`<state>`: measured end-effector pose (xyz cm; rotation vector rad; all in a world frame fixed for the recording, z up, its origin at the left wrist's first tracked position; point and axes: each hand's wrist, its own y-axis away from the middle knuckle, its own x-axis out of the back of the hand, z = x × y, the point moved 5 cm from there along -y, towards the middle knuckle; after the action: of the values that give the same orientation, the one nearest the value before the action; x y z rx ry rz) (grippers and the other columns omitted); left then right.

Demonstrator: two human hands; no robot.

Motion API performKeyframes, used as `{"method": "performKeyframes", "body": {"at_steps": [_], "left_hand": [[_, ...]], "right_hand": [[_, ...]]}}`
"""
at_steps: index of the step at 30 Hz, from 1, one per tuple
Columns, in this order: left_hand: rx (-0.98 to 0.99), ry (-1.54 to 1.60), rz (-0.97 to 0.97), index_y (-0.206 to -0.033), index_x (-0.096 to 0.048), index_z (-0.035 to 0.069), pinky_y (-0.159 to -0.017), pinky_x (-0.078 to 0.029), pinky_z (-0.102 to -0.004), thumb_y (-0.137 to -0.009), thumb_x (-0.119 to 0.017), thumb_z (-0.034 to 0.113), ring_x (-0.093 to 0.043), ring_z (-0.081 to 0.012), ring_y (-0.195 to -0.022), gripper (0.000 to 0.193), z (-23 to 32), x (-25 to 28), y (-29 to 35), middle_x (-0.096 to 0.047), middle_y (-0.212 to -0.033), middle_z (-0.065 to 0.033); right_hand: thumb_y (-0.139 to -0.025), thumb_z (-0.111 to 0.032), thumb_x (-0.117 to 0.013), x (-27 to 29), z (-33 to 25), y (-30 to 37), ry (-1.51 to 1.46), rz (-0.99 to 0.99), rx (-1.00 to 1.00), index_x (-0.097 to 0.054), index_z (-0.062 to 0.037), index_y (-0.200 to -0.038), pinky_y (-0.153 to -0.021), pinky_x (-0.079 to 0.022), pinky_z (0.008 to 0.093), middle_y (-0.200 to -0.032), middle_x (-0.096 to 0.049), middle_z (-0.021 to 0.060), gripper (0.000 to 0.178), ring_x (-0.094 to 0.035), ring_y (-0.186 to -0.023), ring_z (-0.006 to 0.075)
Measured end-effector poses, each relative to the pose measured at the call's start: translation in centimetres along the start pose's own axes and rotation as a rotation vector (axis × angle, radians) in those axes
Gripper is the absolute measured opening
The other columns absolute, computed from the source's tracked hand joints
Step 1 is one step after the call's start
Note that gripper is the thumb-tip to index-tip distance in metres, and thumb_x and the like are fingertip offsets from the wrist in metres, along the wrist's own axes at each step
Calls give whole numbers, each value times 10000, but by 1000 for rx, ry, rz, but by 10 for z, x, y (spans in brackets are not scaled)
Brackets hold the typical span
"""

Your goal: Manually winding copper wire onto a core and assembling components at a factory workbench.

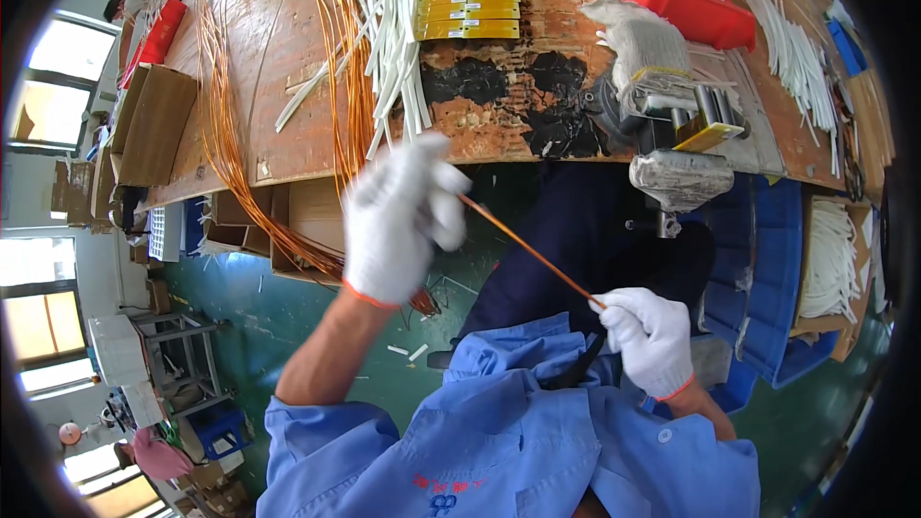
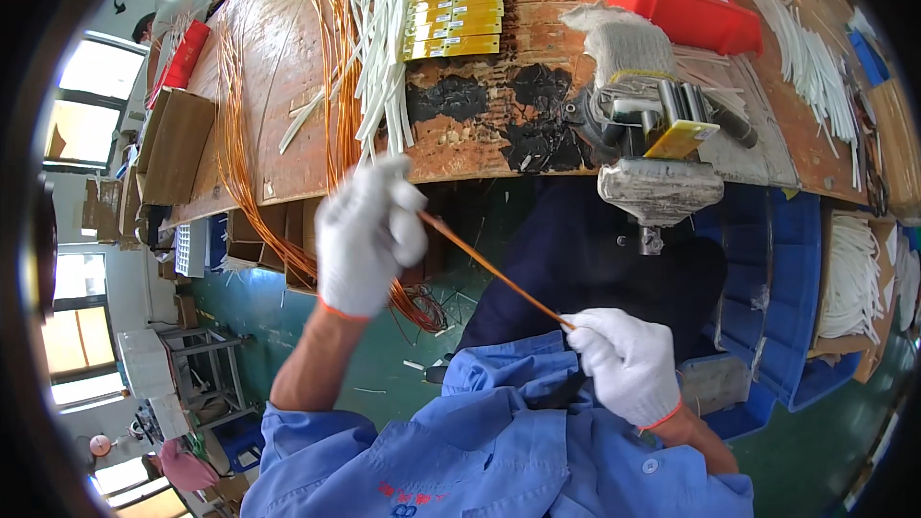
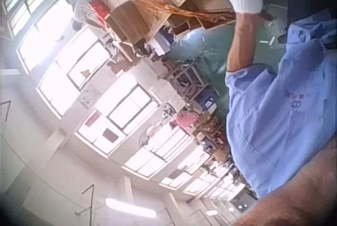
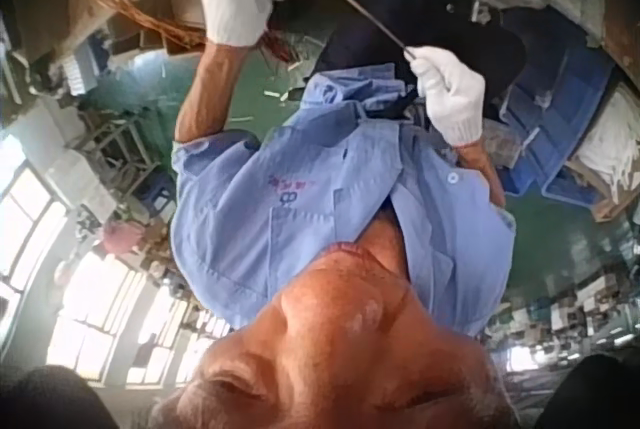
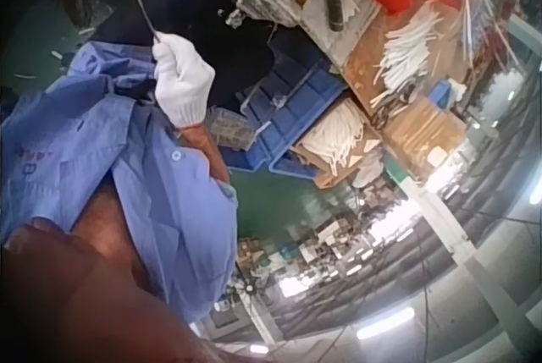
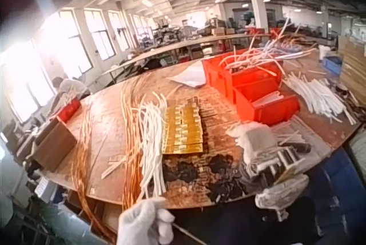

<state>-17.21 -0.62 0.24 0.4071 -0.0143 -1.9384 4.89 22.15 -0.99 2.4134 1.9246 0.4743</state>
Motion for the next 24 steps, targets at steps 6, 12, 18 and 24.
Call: {"method": "performKeyframes", "body": {"at_steps": [6, 12, 18, 24], "left_hand": [[-753, -1966, -495, -1279, -706, 126, -758, -602, -412, -953, -711, 33, -727, -263, -924, 340, 27, 35, -43, -724, -1038, -58], [-775, -1985, -720, -1053, -702, 135, -816, -606, -469, -831, -758, 29, -709, -318, -992, 252, 22, 31, -66, -694, -1069, -51], [-848, -1080, -327, -1090, -665, 46, -811, -567, -324, -1044, -678, -11, -692, -168, -942, 74, 62, -16, -39, -733, -1134, -90], [-75, -1037, -564, -1197, -717, -7, -696, -527, -290, -1057, -782, 280, -628, -64, -762, 326, 76, -80, 25, -683, -814, -12]], "right_hand": [[-1110, -114, -675, 42, 45, 22, -58, -40, -198, -796, 47, -1124, -573, -481, 248, -748, -708, 19, 202, -613, -630, 48], [-1089, -221, -769, 48, 38, 24, -106, -59, -233, -819, 8, -1254, -588, -475, 241, -780, -722, 4, 288, -600, -643, 45], [-1088, -253, -774, 53, 26, 27, -104, -56, -71, -845, -2, -1200, -603, -479, 246, -879, -781, 44, 284, -617, -686, 57], [-1099, -227, -753, 70, 31, 34, -118, -37, -42, -848, -4, -1176, -590, -478, 247, -883, -786, 52, 255, -616, -679, 51]]}}
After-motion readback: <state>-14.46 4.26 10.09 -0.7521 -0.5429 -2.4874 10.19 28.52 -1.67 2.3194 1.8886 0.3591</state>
